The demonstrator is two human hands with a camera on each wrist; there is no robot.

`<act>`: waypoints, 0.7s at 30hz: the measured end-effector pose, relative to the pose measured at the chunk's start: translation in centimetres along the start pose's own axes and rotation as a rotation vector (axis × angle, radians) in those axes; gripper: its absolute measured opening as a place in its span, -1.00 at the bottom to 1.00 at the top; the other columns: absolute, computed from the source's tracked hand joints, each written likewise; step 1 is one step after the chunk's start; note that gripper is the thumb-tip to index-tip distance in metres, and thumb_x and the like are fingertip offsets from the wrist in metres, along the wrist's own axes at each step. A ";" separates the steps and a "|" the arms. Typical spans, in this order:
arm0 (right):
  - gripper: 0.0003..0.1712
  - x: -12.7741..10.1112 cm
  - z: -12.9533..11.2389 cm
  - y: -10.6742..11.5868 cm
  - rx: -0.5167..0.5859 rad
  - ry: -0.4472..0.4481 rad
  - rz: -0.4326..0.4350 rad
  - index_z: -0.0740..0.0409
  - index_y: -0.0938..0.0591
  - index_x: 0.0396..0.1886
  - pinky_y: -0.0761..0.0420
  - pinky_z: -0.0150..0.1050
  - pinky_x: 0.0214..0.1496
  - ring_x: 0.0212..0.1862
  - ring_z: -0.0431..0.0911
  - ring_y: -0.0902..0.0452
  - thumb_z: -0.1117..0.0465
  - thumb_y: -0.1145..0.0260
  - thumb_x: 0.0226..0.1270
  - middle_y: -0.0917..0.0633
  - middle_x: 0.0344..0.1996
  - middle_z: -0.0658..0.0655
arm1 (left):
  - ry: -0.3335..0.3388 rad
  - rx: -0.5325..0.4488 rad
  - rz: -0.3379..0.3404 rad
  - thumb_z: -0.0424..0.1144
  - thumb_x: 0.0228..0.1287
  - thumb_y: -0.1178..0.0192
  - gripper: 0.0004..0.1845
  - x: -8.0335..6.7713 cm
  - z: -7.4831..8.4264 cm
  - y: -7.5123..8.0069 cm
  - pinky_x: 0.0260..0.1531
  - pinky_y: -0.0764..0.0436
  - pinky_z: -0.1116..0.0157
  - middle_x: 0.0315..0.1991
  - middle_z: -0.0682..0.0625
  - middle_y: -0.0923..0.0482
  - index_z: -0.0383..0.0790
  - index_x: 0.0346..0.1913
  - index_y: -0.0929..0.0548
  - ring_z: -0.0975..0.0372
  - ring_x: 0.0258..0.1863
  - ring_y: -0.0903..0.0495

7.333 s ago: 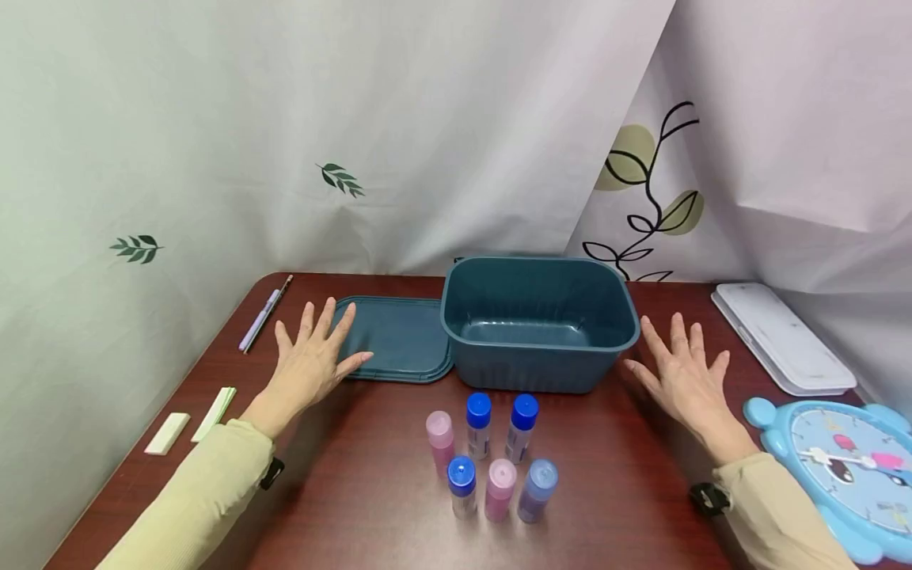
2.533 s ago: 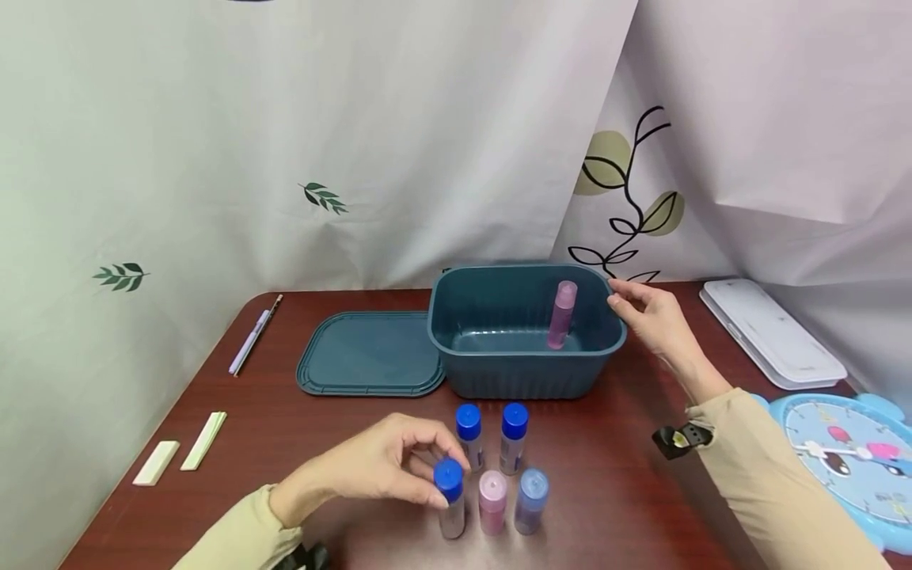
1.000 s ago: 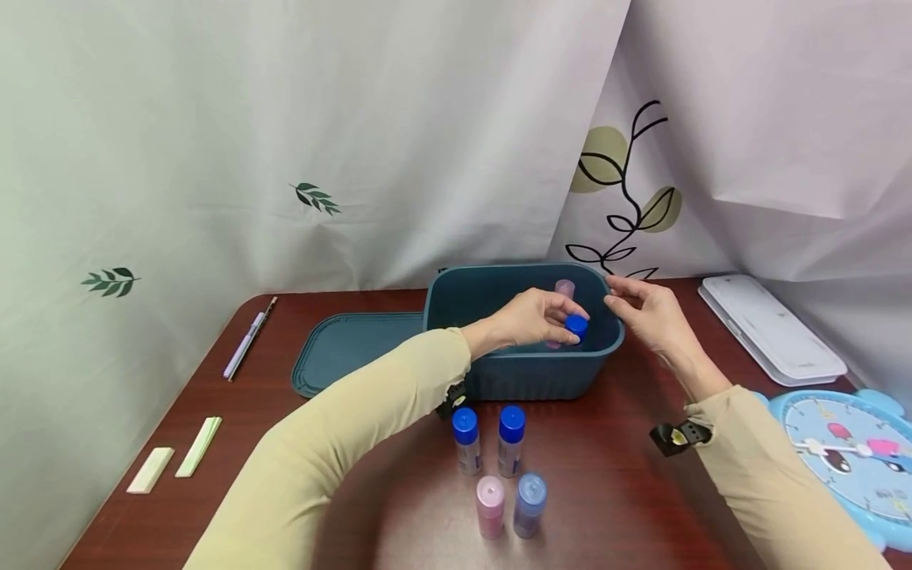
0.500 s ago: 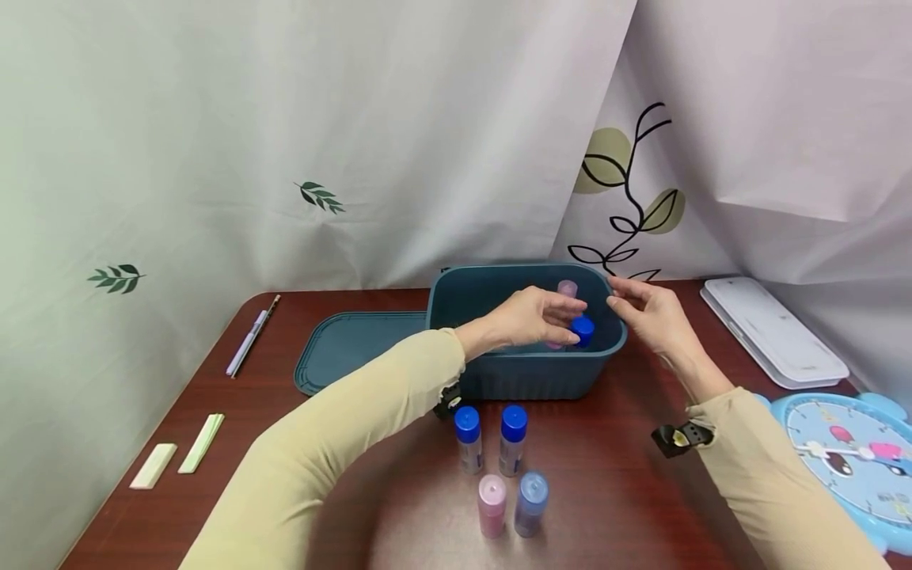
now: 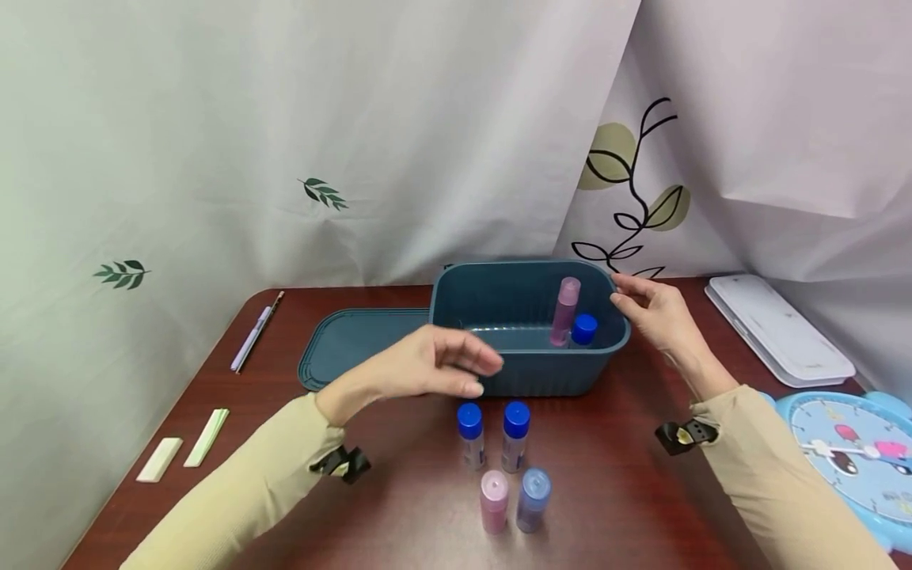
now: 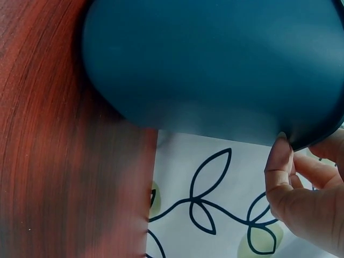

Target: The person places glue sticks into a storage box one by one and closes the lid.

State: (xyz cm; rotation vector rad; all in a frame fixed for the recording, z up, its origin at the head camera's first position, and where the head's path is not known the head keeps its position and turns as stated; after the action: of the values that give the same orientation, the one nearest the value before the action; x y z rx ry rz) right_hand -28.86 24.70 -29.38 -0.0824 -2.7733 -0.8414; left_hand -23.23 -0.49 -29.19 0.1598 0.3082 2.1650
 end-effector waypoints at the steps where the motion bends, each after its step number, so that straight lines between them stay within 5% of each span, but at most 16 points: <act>1: -0.49 0.0 0.0 0.0 0.000 0.001 0.001 0.41 -0.39 0.25 -0.42 -0.75 -0.24 -0.22 -0.61 -0.35 0.21 -0.12 0.41 -0.52 0.08 0.46 | 0.007 -0.012 -0.011 -0.39 0.17 -0.29 -0.58 -0.5 -0.6 -0.3 0.03 -0.58 0.23 0.09 -0.32 -0.52 -0.42 0.09 -0.52 -0.07 0.11 -0.52; 8: -0.49 0.0 0.0 -0.1 -0.001 -0.002 -0.005 0.42 -0.38 0.26 -0.42 -0.76 -0.23 -0.18 -0.56 -0.37 0.21 -0.12 0.42 -0.52 0.09 0.47 | 0.063 -0.098 -0.075 -0.36 0.10 -0.35 -0.53 -2.7 -3.9 -2.6 -0.11 -0.64 0.21 0.07 -0.41 -0.45 -0.41 0.09 -0.51 0.17 -0.11 -0.66; 13: -0.49 0.0 0.1 -0.1 -0.002 -0.001 -0.003 0.42 -0.38 0.26 -0.41 -0.76 -0.24 -0.20 -0.58 -0.36 0.23 -0.12 0.41 -0.51 0.09 0.48 | 0.028 -0.083 -0.043 -0.42 0.09 -0.34 -0.57 -2.8 -4.5 -2.8 -0.14 -0.66 0.22 0.01 -0.44 -0.49 -0.47 0.04 -0.53 0.27 -0.21 -0.67; 17: -0.50 0.0 0.2 -0.1 0.004 0.002 0.004 0.43 -0.39 0.24 -0.43 -0.75 -0.25 -0.17 -0.49 -0.44 0.23 -0.13 0.41 -0.53 0.07 0.48 | -0.028 0.005 0.005 -0.38 0.12 -0.33 -0.62 -2.6 -3.2 -1.7 -0.16 -0.66 0.24 -0.05 -0.35 -0.57 -0.45 0.00 -0.57 0.28 -0.21 -0.63; 21: -0.50 0.0 0.2 0.0 0.015 -0.002 0.004 0.43 -0.39 0.25 -0.43 -0.75 -0.24 -0.20 -0.56 -0.39 0.23 -0.13 0.41 -0.52 0.09 0.48 | -0.078 0.088 0.095 -0.33 0.14 -0.33 -0.64 -2.3 0.5 1.2 -0.09 -0.62 0.19 -0.04 -0.28 -0.61 -0.36 0.01 -0.60 0.16 -0.09 -0.60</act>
State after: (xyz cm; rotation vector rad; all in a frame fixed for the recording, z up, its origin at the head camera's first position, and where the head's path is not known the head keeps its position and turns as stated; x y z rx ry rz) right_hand -28.90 24.79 -29.52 -0.0855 -2.7800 -0.8197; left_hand -22.77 -2.96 -28.36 0.3131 0.3580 2.2333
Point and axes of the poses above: each hand's wrist, its own x-axis towards the middle knuckle, its own y-axis out of the back of the hand, z = x × y, the point moved 10 cm from there along x, towards the middle knuckle
